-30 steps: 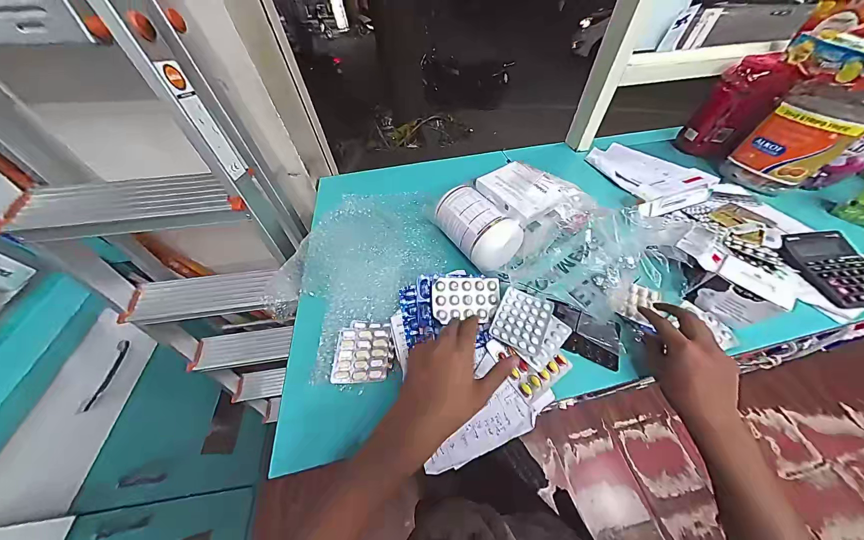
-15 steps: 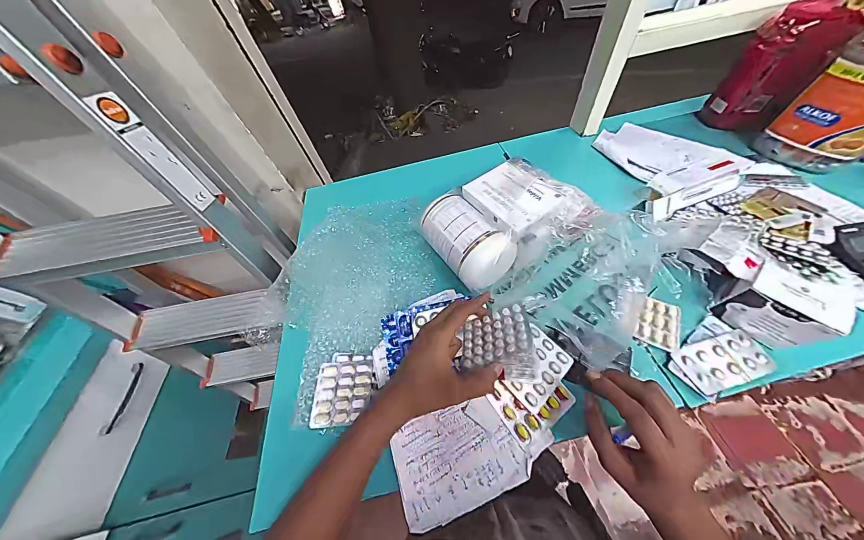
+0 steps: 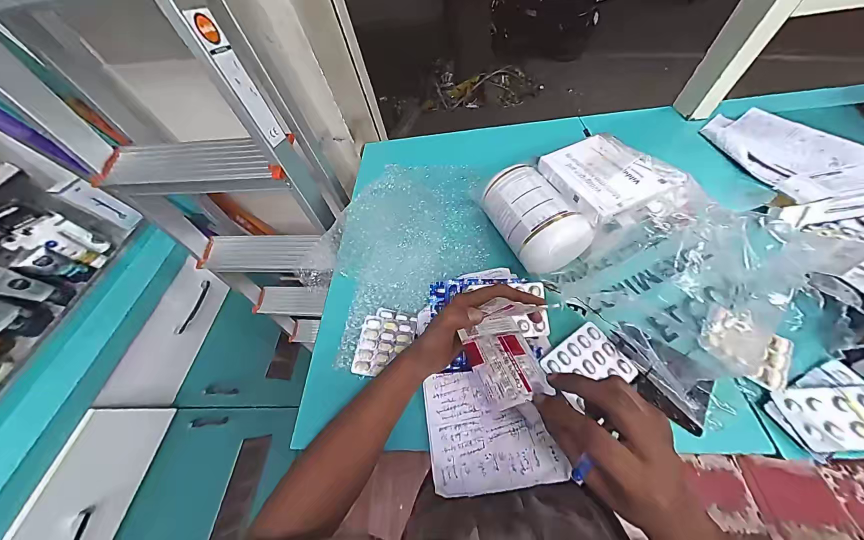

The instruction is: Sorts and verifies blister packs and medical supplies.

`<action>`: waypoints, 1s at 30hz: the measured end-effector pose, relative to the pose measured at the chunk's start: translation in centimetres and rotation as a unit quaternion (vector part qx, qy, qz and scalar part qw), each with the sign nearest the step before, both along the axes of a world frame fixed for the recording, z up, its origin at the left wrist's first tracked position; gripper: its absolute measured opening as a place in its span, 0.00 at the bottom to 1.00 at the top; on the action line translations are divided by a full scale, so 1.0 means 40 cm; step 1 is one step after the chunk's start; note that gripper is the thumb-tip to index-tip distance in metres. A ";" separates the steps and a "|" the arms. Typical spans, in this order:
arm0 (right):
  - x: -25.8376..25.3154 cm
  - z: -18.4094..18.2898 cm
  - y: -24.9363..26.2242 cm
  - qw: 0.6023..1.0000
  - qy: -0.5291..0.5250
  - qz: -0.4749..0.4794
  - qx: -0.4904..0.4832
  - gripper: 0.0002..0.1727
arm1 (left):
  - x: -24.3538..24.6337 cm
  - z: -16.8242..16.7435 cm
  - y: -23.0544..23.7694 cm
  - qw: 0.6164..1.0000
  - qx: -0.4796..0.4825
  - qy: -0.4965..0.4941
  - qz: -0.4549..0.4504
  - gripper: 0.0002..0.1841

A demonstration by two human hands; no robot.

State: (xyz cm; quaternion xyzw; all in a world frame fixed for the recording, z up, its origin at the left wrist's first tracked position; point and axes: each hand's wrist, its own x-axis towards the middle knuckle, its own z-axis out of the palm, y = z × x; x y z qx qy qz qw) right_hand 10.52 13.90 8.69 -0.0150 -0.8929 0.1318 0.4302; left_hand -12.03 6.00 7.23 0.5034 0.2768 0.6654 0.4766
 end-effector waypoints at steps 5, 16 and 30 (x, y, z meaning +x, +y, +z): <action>-0.048 0.086 0.067 0.998 0.028 -0.033 -0.045 0.06 | 0.008 0.032 -0.021 0.987 -0.037 0.157 0.027 0.39; 0.085 0.046 0.018 0.903 -0.334 -0.263 -0.057 0.41 | -0.020 0.057 -0.025 0.664 -0.143 0.589 0.438 0.43; 0.113 0.064 0.079 0.959 -0.007 -0.222 -0.174 0.21 | -0.053 0.074 -0.034 0.573 -0.271 0.598 0.491 0.40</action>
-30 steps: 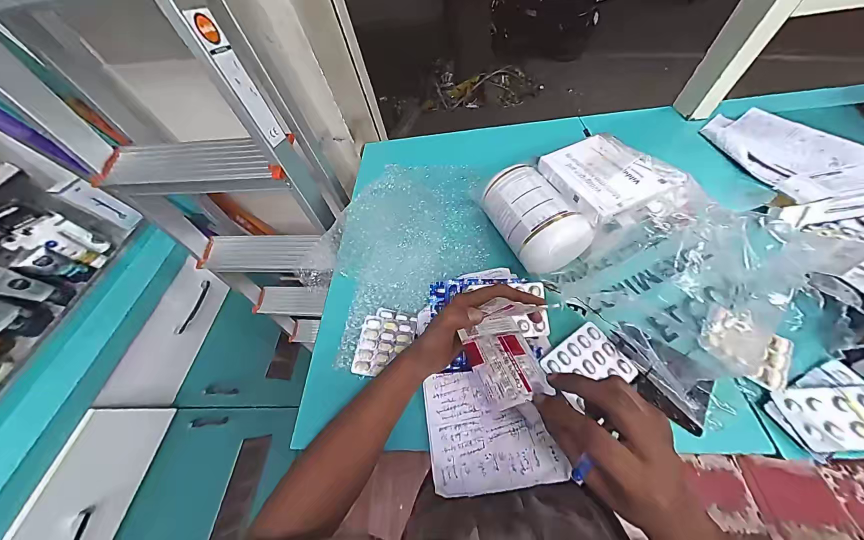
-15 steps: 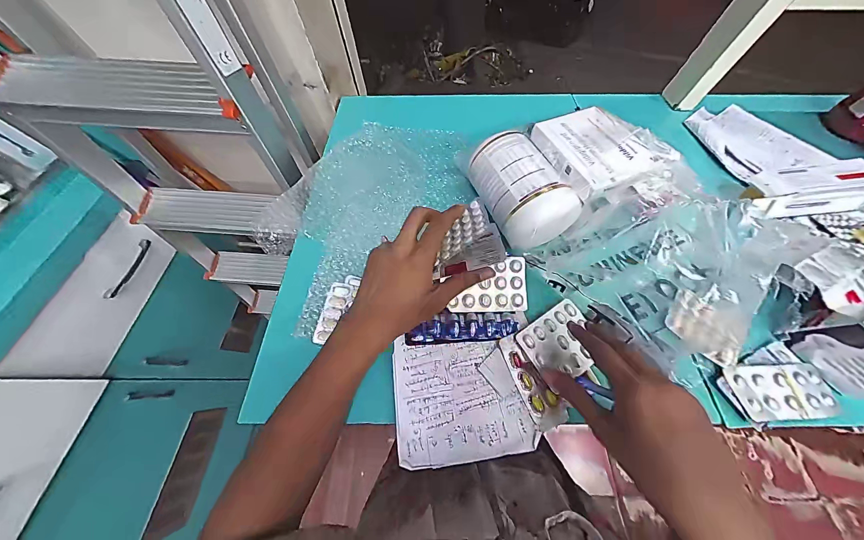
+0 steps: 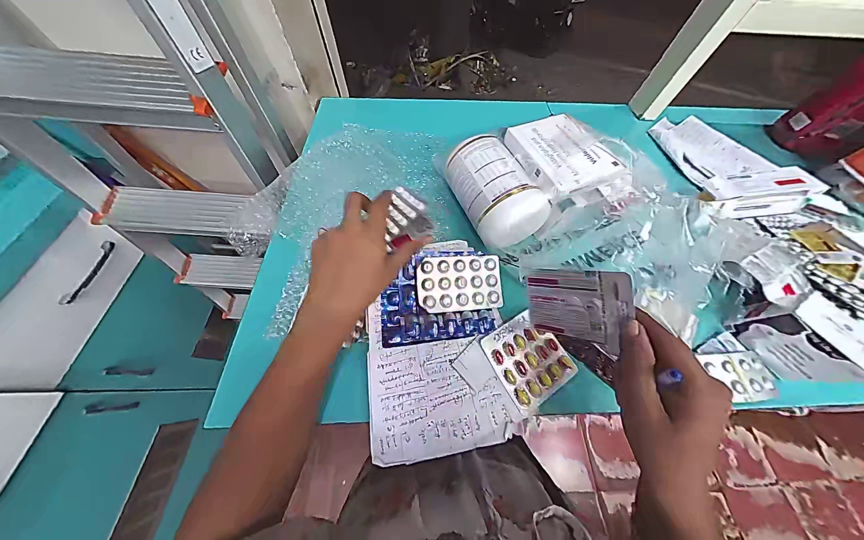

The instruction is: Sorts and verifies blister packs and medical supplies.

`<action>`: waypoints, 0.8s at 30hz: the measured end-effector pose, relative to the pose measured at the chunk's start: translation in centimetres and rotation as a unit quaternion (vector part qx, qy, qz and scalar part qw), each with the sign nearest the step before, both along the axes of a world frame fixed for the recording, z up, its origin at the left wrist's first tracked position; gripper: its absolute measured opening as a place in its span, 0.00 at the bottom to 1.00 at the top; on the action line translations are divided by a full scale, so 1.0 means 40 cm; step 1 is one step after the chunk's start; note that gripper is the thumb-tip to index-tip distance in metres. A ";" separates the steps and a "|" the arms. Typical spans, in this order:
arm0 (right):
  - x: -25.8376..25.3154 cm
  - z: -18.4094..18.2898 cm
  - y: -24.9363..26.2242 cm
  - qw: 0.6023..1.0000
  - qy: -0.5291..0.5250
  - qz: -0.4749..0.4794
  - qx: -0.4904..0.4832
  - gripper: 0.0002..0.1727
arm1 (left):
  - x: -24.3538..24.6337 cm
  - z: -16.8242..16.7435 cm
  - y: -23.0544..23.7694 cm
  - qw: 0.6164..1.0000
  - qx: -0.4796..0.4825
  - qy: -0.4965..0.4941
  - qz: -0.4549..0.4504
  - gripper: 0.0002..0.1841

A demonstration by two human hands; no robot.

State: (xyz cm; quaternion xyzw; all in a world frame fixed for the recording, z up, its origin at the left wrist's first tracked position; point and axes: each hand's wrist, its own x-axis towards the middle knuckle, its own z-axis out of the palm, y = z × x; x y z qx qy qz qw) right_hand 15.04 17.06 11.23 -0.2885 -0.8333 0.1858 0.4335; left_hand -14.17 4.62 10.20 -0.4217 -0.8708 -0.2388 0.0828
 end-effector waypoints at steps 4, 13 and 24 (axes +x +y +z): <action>-0.007 -0.005 -0.001 0.964 0.092 0.082 -0.236 0.15 | -0.062 0.014 -0.001 0.997 -0.065 -0.007 0.034 0.43; -0.021 -0.004 -0.015 0.923 0.148 0.137 -0.329 0.15 | -0.082 0.000 0.019 0.996 -0.087 -0.009 0.024 0.49; -0.139 -0.013 0.016 0.937 0.031 0.193 -0.289 0.17 | 0.035 0.059 0.012 0.834 0.123 -0.437 -0.313 0.15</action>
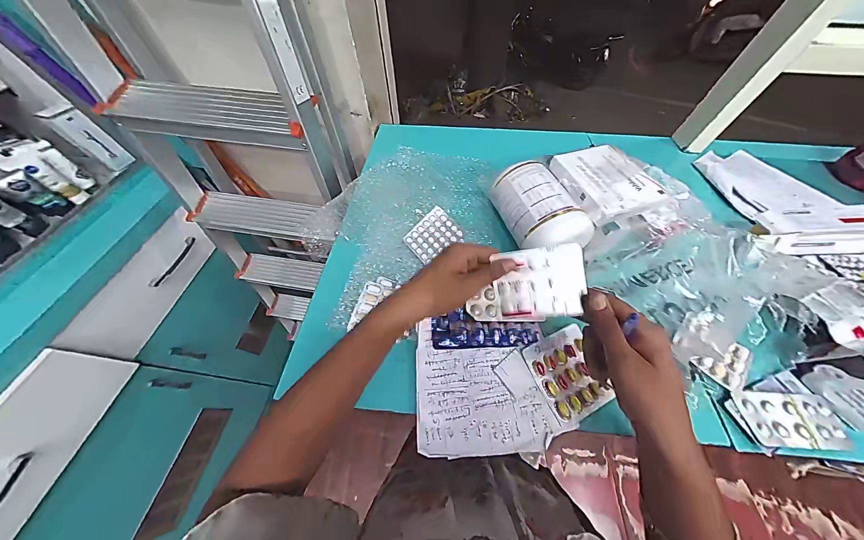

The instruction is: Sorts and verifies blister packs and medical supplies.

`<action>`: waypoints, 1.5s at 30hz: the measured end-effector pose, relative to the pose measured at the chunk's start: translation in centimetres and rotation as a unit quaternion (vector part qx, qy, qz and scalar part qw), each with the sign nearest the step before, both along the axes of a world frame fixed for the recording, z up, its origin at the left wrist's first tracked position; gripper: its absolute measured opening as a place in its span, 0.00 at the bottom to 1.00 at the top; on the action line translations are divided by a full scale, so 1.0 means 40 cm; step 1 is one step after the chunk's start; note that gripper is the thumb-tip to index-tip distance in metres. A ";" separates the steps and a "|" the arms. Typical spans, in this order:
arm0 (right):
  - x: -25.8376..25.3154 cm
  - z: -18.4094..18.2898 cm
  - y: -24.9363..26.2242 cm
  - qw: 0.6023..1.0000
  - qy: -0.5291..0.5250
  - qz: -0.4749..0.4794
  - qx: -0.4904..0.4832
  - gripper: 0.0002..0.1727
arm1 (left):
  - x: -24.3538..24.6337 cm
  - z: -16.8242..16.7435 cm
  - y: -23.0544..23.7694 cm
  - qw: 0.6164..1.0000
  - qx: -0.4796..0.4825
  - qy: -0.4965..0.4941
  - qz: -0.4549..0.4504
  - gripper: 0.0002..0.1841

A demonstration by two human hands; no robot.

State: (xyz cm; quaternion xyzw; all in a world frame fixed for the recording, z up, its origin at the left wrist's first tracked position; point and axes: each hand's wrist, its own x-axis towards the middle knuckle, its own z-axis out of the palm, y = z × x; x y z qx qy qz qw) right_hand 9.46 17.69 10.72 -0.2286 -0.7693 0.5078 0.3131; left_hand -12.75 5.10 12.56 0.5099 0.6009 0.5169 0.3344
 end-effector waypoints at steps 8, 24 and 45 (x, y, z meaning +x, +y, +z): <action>-0.088 -0.010 0.026 0.887 -0.295 0.085 0.346 0.31 | -0.105 -0.043 -0.017 0.965 0.007 -0.146 0.219 0.16; 0.012 0.060 0.017 0.880 -0.028 0.009 0.473 0.08 | -0.097 -0.022 -0.042 0.966 0.054 -0.188 0.171 0.04; 0.002 -0.043 -0.036 0.835 0.024 -0.063 0.547 0.06 | 0.030 -0.039 -0.022 0.955 -0.041 -0.283 0.074 0.17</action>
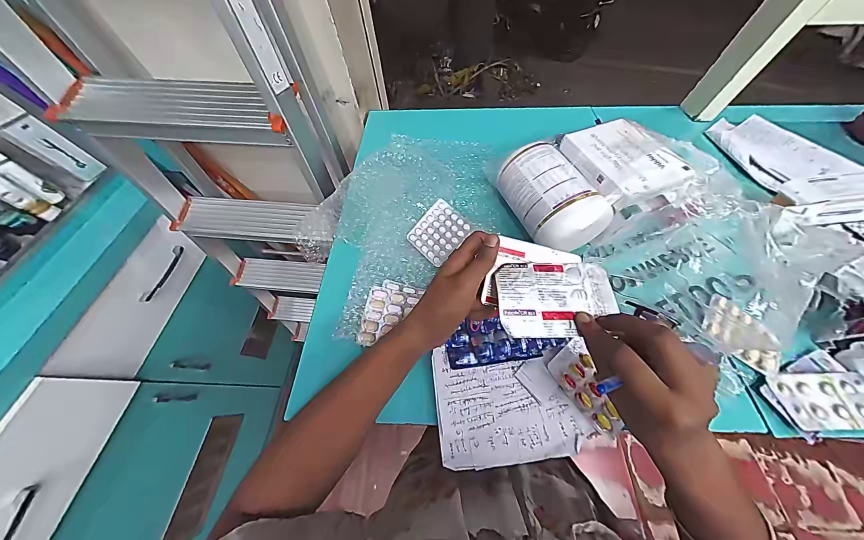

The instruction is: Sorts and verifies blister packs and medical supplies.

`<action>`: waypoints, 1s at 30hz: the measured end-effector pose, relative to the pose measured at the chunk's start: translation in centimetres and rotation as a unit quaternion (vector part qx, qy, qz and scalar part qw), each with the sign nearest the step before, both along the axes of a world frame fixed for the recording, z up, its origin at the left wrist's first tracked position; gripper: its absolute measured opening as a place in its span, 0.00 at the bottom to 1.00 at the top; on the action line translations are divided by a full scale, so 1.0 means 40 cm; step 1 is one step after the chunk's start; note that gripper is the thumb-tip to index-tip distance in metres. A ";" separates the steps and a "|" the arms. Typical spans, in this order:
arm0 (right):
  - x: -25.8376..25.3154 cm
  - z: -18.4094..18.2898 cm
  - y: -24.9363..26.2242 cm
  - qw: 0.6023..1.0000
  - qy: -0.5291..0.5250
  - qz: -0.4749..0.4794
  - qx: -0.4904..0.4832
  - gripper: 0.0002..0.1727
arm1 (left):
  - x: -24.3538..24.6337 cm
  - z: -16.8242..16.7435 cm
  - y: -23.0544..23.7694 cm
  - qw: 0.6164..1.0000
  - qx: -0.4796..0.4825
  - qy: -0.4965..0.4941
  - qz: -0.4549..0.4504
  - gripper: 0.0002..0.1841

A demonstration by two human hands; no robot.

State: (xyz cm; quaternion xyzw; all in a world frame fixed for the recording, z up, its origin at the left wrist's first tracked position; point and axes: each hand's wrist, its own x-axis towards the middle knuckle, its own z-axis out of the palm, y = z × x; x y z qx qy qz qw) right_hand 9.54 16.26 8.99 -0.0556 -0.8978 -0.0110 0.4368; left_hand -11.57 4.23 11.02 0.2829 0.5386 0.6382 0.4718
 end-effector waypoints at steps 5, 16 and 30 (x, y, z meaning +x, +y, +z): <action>0.002 -0.002 -0.001 1.000 -0.001 -0.006 -0.001 0.07 | 0.000 -0.001 0.002 1.000 0.009 0.002 -0.012 0.16; 0.043 0.053 0.022 0.984 -0.132 0.031 -0.114 0.19 | -0.001 -0.006 0.001 0.998 0.037 0.049 0.007 0.18; 0.248 0.046 -0.009 0.959 -0.112 -0.016 -0.261 0.14 | -0.018 0.003 -0.002 0.995 0.031 0.015 0.095 0.13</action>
